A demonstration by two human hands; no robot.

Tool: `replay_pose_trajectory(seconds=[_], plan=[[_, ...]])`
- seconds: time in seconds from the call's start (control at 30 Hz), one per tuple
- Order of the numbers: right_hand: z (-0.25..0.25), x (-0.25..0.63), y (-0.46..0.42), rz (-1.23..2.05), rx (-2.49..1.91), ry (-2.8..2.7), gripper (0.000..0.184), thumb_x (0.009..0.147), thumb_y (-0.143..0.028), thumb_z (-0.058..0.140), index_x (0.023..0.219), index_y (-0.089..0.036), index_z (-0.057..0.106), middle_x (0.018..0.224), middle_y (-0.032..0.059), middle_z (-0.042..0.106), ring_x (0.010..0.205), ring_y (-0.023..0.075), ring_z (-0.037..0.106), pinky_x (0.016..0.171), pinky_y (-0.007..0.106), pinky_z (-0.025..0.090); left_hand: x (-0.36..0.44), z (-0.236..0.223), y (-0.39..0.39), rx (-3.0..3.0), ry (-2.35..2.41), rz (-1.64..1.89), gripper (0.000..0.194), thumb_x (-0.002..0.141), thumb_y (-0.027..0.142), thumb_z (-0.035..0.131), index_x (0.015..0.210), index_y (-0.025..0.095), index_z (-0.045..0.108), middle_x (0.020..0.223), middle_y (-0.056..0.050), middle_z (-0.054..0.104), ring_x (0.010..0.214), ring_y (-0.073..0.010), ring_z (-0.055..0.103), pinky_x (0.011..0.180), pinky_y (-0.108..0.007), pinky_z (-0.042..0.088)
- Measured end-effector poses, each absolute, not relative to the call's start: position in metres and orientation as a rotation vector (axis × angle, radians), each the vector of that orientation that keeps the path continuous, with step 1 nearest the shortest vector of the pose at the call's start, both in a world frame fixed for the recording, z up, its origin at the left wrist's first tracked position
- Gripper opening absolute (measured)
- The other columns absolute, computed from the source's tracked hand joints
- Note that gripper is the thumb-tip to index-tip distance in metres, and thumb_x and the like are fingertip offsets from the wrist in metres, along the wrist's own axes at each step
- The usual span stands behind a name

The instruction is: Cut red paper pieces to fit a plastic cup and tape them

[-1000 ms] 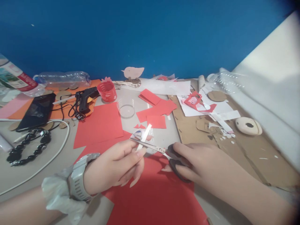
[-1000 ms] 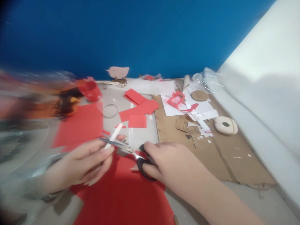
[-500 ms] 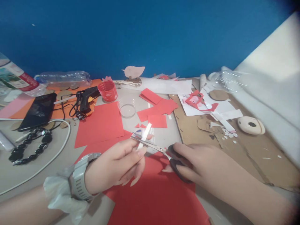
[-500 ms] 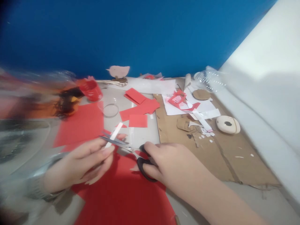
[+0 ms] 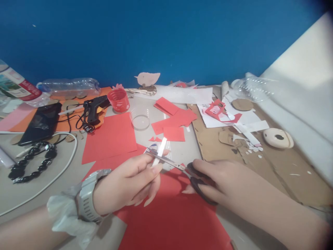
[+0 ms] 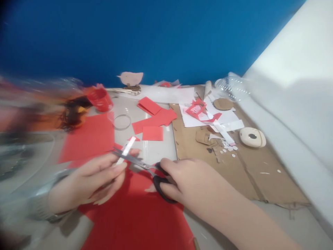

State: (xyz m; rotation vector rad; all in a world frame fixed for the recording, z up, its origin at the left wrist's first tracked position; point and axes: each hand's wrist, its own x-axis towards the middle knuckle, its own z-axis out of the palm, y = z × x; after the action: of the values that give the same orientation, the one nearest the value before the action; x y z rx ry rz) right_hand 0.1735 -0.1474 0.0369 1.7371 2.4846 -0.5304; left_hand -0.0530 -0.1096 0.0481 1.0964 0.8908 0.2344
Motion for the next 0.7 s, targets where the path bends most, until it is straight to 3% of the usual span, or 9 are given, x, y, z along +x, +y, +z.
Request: replay_pose_trajectory(seconds=[0.43,0.7], plan=[[0.043,0.180,-0.146,-0.930,1.718,2.375,0.017,0.082,-0.021,0.046,0.067,-0.023,0.039,0.057,-0.0052,0.050,0.049,0.0108,0.043,0.047,0.023,0.023,-0.052,0.052,-0.110,1.119,0.930,0.174,0.036,0.093,0.035,0.034,0.126,0.021,0.036,0.049,0.009,0.044,0.034,-0.0039,0.029,0.034,-0.015,0.023],[0.039,0.187,-0.142,-1.099,1.687,2.363,0.016,0.084,-0.023,0.045,0.068,-0.021,0.042,0.059,-0.0039,0.051,0.052,0.0106,0.046,0.049,0.022,0.027,-0.056,0.053,-0.112,1.195,0.924,0.118,0.024,0.093,0.038,0.033,0.097,0.019,0.048,0.052,0.007,0.044,0.038,-0.0038,0.032,0.039,-0.017,0.025]])
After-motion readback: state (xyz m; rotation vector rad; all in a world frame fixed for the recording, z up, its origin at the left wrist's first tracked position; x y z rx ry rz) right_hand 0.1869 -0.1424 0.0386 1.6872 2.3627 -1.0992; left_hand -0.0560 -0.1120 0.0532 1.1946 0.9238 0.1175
